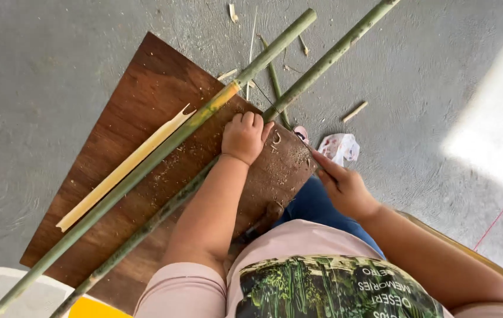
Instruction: Shaving and trimming bamboo stalks using a knife and a hand saw.
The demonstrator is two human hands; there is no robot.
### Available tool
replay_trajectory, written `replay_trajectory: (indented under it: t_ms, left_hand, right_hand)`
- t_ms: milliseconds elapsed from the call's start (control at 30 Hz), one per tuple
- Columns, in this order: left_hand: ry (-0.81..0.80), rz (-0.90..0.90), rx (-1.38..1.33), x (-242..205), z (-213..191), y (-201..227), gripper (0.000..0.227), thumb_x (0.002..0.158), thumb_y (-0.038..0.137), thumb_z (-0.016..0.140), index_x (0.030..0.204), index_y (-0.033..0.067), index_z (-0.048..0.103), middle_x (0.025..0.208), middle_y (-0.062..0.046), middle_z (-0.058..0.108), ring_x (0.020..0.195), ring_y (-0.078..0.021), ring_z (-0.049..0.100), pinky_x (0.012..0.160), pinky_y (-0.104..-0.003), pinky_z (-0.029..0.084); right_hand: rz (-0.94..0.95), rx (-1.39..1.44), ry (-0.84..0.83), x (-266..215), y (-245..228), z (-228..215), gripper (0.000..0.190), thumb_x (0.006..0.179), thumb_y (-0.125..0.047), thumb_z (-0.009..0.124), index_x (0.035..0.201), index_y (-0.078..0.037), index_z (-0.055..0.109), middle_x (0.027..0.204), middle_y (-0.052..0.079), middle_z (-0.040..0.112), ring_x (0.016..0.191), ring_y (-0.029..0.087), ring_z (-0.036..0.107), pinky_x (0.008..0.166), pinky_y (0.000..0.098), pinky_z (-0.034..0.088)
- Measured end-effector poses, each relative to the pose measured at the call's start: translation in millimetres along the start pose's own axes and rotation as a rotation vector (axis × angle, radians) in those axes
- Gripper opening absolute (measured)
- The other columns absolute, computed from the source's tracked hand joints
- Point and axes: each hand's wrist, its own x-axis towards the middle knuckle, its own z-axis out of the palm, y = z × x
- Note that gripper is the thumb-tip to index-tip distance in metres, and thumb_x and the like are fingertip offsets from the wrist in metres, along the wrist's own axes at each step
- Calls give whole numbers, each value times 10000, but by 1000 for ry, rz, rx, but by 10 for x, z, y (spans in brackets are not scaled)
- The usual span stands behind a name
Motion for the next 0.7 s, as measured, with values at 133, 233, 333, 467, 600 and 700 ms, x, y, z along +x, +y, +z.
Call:
replay_trajectory:
  t_ms: [133,233,333,467,600,700]
  left_hand:
    - [88,40,37,37,36,-57,380,1034,434,578,885,90,645,850,-72,574,772,-271,600,616,-423,521]
    - [-107,10,16,41,30,-29,443,1052,467,586,847,77,631,823,-81,575,713,-268,589,555,-423,508]
    - [54,-5,52,39,-16,-8,418,1008,467,593,804,103,607,807,-68,565,726,-273,596,565,-440,502]
    - [47,-25,28,58,34,-35,424,1008,470,601,796,102,598,801,-64,568,723,-274,598,581,-432,513]
    - [16,-32,-29,76,6,-78,417,1018,463,614,811,101,604,796,-67,573,732,-274,602,580,-420,516]
    - [5,-39,-22,67,37,-64,409,1008,446,619,795,97,599,787,-77,574,726,-281,600,573,-421,513]
  right_hand:
    - [-190,58,39,662,-87,174,417,1046,-122,546,1460,-72,549,1341,232,681,1286,319,636,1039,342,469]
    - [-82,57,20,707,-270,121,415,1043,-152,563,1457,-111,563,1296,212,700,1215,306,680,1004,326,492]
    - [235,-73,-126,375,-361,-41,484,1039,-212,543,1522,-201,525,1124,204,746,953,324,735,908,338,554]
    - [121,-5,-58,3,-184,-143,466,1005,-177,556,1471,-169,554,1131,194,754,1110,243,729,976,335,516]
    - [-43,78,6,32,-288,-118,413,1033,-149,553,1445,-118,572,1186,202,742,1140,196,691,971,343,508]
    - [153,-14,-90,112,-379,-153,470,1012,-172,576,1482,-170,594,879,175,697,847,176,614,876,321,540]
